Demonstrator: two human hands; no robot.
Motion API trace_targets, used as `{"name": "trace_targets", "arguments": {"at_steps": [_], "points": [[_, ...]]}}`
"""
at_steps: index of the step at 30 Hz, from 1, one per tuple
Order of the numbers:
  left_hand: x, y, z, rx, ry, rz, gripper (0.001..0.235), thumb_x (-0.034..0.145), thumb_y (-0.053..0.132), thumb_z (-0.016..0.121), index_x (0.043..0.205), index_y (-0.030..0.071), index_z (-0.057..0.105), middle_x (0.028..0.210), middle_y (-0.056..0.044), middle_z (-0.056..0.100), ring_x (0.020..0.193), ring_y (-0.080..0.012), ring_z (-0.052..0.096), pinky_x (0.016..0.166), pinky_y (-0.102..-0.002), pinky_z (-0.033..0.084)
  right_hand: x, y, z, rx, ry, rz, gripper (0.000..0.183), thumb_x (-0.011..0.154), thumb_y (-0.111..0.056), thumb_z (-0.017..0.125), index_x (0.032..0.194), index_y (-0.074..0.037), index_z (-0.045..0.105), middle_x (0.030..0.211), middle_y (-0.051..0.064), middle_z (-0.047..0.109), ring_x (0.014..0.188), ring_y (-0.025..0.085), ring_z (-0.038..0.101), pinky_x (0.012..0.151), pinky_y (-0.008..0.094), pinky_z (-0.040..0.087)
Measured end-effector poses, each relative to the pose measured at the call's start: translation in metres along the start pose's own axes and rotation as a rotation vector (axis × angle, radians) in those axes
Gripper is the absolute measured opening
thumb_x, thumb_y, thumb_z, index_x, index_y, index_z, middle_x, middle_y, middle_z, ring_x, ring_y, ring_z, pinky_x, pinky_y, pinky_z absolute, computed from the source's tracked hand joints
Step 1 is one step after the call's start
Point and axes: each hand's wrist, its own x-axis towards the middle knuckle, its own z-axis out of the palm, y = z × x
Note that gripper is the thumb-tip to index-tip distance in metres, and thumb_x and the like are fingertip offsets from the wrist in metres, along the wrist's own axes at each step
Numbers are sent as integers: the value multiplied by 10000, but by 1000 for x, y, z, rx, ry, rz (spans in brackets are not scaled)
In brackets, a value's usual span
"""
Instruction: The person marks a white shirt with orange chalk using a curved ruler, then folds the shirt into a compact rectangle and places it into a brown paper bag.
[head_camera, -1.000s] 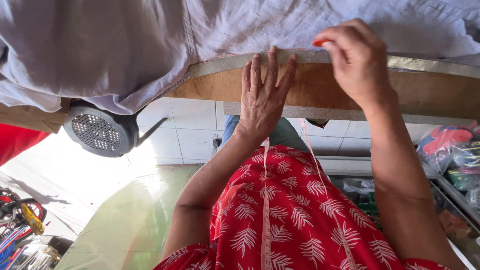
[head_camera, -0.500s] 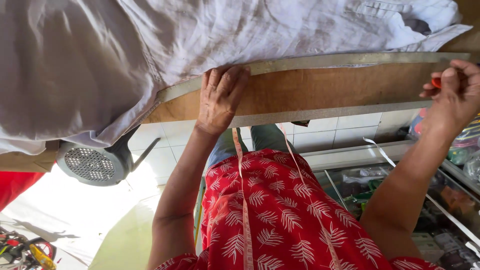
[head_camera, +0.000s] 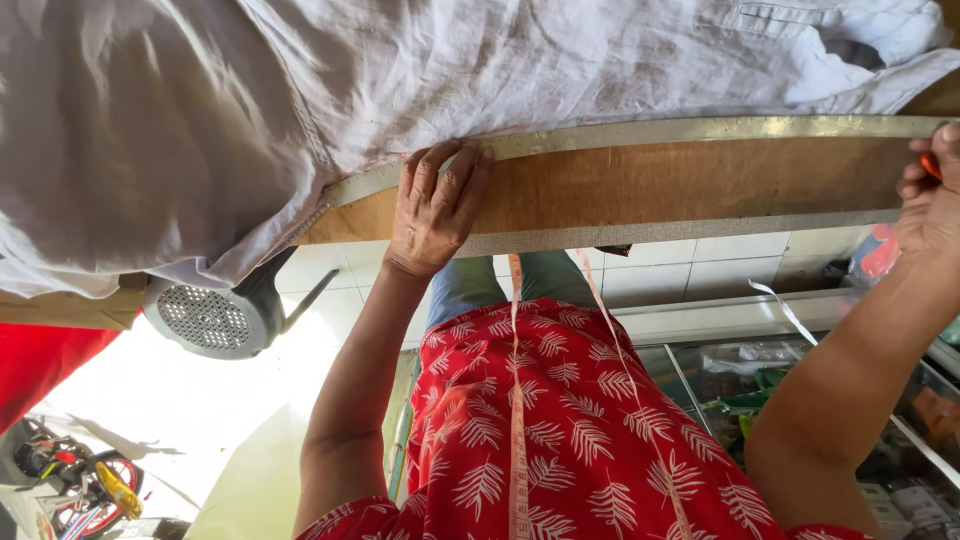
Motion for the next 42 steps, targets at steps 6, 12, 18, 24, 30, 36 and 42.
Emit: {"name": "trace_targets", "arguments": {"at_steps": [6, 12, 18, 24, 30, 36, 42], "points": [[-1, -4, 0, -2, -15, 51, 203, 1022, -87, 629, 1218, -48, 668, 1201, -155, 633, 1068, -302, 667, 842, -422, 600, 16, 14, -14, -104, -47, -26, 110, 1163, -471, 642, 1173, -364, 618, 1117, -188, 660, 796, -106, 505, 661, 100, 319], [-3, -1, 1, -6, -25, 43, 206, 1031, -87, 614, 1227, -65, 672, 1224, -162, 628, 1074, -304, 670, 851, -427, 604, 6, 1, -5, -144, -9, -16, 111, 1157, -487, 686, 1154, -387, 638, 1063, -200, 672, 757, -86, 522, 633, 101, 341], [-5, 0, 2, -4, -44, 36, 211, 1049, -73, 572, 1240, -72, 663, 1220, -164, 607, 1089, -314, 656, 841, -444, 587, 13, 5, -11, -237, 1, -32, 186, 1141, -530, 701, 1121, -355, 639, 1067, -204, 689, 767, -95, 546, 632, 100, 370], [-4, 1, 2, 3, -50, 41, 192, 1039, -75, 591, 1207, -63, 682, 1211, -158, 609, 1065, -303, 651, 844, -437, 586, 7, 3, -16, -287, -10, 1, 185, 1130, -534, 711, 1131, -367, 631, 1058, -198, 702, 749, -112, 550, 610, 78, 371], [-5, 0, 4, -4, -36, 41, 206, 1042, -74, 579, 1219, -58, 682, 1228, -153, 611, 1068, -304, 657, 831, -438, 584, -3, 2, -13, -263, -18, -31, 170, 1153, -496, 704, 1164, -355, 610, 1065, -152, 684, 760, -73, 548, 633, 108, 374], [-3, 0, 3, -4, -9, 49, 194, 1023, -90, 610, 1201, -64, 684, 1203, -159, 635, 1060, -302, 673, 827, -427, 596, 5, 14, -18, -169, 2, -11, 175, 1141, -532, 692, 1170, -366, 642, 1085, -195, 693, 757, -99, 537, 622, 95, 354], [-5, 0, 4, 12, 4, 62, 185, 1020, -88, 619, 1188, -65, 693, 1207, -157, 635, 1032, -295, 676, 813, -420, 603, 23, 26, -29, -92, -22, 7, 193, 1099, -535, 688, 1191, -372, 645, 1123, -221, 676, 810, -111, 529, 661, 93, 331]]}}
